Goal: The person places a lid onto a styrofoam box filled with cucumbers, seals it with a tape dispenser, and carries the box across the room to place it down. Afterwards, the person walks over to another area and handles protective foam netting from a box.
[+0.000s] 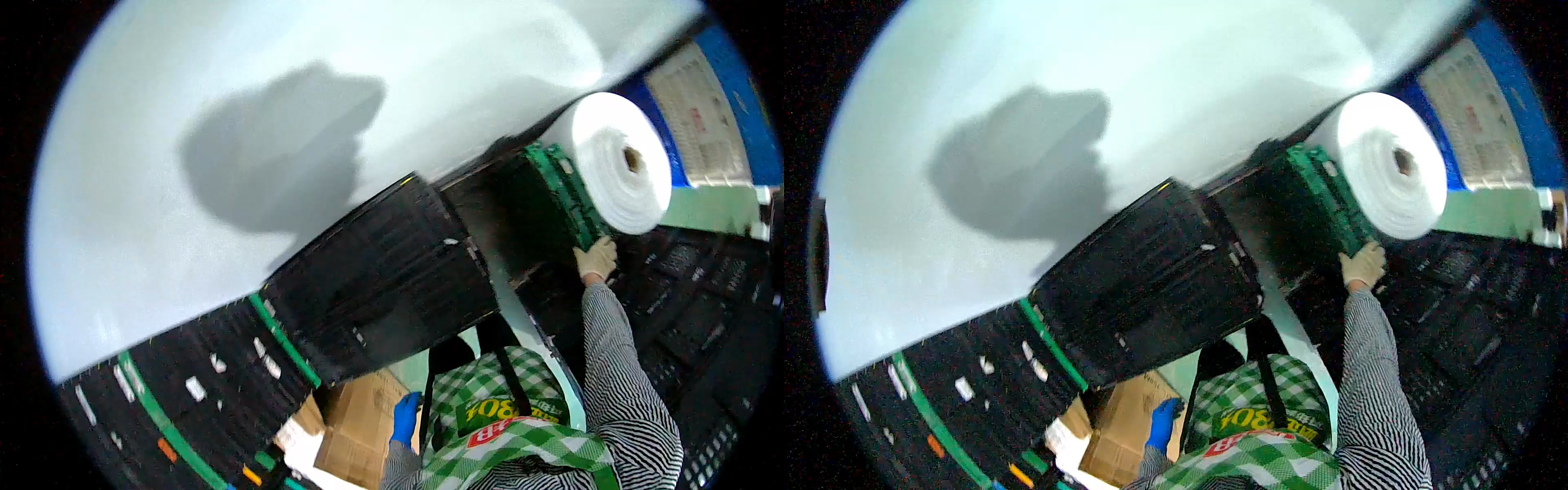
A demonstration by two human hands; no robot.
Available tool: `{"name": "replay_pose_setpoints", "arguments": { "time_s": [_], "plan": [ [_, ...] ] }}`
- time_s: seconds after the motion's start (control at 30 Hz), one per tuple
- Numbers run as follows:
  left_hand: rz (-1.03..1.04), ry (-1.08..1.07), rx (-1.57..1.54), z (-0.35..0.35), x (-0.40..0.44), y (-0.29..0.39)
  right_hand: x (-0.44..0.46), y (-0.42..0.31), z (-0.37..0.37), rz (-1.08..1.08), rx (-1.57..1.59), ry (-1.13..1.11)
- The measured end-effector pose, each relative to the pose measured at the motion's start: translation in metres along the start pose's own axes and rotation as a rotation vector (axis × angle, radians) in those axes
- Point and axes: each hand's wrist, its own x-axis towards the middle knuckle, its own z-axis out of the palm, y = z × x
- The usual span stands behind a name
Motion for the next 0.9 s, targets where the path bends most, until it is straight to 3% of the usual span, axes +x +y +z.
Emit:
{"name": "replay_pose_setpoints", "arguments": {
  "time_s": [0.03, 0.1, 0.2, 0.23, 0.33, 0.4, 0.47, 0.6, 0.73, 0.83, 0.9],
  "plan": [
    [0.008, 0.007, -0.008, 0.001, -0.009, 0.010, -0.005, 0.000, -0.010, -0.048, -0.002, -0.084],
    [0.050, 0.069, 0.025, -0.001, -0.014, 0.034, -0.014, -0.002, -0.004, -0.277, 0.020, 0.098],
    [0.146, 0.159, 0.085, -0.031, -0.013, -0.002, -0.023, 0.017, 0.030, -0.362, 0.091, 0.048],
    [0.116, 0.185, 0.072, -0.033, -0.016, -0.002, -0.036, 0.007, -0.007, -0.330, 0.153, -0.027],
    [0.049, 0.214, 0.054, -0.040, -0.015, -0.019, -0.045, 0.000, -0.017, -0.208, 0.143, 0.038],
    [0.022, 0.231, 0.055, -0.036, -0.019, -0.025, -0.047, -0.010, -0.030, -0.157, 0.109, -0.083],
    [0.011, 0.277, 0.084, -0.029, -0.029, -0.040, -0.049, -0.006, -0.012, -0.082, 0.063, -0.165],
    [0.081, 0.338, 0.069, -0.017, -0.051, -0.065, -0.033, -0.016, 0.034, 0.062, -0.010, -0.069],
    [0.108, 0.402, 0.056, -0.032, -0.073, -0.105, -0.066, -0.042, 0.061, 0.065, -0.094, -0.077],
    [0.131, 0.522, 0.115, -0.037, -0.085, -0.135, -0.088, -0.061, 0.049, -0.169, 0.046, -0.210],
    [0.126, 0.683, 0.135, -0.047, -0.103, -0.142, -0.111, -0.075, 0.053, -0.312, 0.134, -0.133]
  ]
}}
